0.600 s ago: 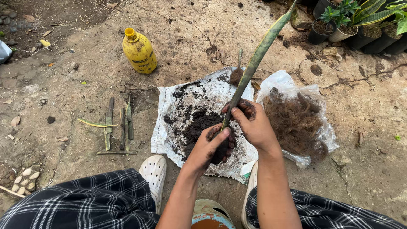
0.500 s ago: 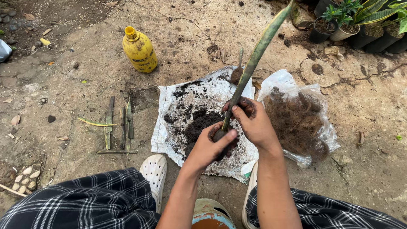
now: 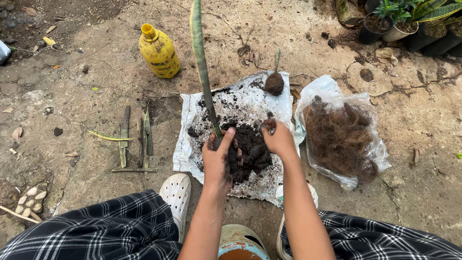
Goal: The person wraps a long plant cutting with dark soil and fibrous material by hand. They repeatedly add soil and press it around the base of the cutting to form a compact ball.
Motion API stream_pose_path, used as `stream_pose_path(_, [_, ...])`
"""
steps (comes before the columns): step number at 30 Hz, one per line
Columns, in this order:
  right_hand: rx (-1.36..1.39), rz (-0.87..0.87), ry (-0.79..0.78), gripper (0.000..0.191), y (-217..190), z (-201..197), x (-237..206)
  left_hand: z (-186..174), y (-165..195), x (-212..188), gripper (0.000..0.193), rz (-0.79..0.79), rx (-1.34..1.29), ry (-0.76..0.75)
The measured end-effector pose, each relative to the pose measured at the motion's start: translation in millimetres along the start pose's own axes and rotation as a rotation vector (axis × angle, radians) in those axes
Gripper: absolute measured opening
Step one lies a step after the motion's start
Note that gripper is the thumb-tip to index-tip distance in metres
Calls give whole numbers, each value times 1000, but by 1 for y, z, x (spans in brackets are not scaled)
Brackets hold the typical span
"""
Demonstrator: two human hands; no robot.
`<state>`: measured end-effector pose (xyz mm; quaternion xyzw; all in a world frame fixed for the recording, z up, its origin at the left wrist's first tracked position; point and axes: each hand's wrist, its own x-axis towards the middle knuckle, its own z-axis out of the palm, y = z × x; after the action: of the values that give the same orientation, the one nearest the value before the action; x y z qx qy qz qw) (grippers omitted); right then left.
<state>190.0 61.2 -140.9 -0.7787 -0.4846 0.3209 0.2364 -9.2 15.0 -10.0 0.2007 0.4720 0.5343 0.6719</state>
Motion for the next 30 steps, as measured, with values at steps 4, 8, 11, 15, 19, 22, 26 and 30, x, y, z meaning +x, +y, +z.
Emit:
stream_pose_path(4, [-34,120,-200,33,54,60,0,2,-4,-1,24,-8,-28,12])
stream_pose_path(8, [-90,96,-296,47,76,97,-22,1,-9,3,22,-18,-48,-4])
stream_pose_path(11, [-278,132,-314,54,73,108,-38,-1,-12,5,22,-27,-58,8])
stream_pose_path(15, [-437,23,-134,60,68,116,-54,-1,-12,7,20,-55,-47,44])
stream_pose_path(19, [-328,90,-79,54,68,118,-59,-2,-12,9,19,-54,-75,36])
stream_pose_path(22, [-101,189,-68,42,73,118,-51,-2,-13,10,22,-51,-83,26])
stream_pose_path(26, [317,352,-119,26,75,108,-19,-2,-14,12,30,-24,-78,0])
stream_pose_path(30, [800,272,-71,24,68,85,5,-3,-13,12,46,-93,-227,-6])
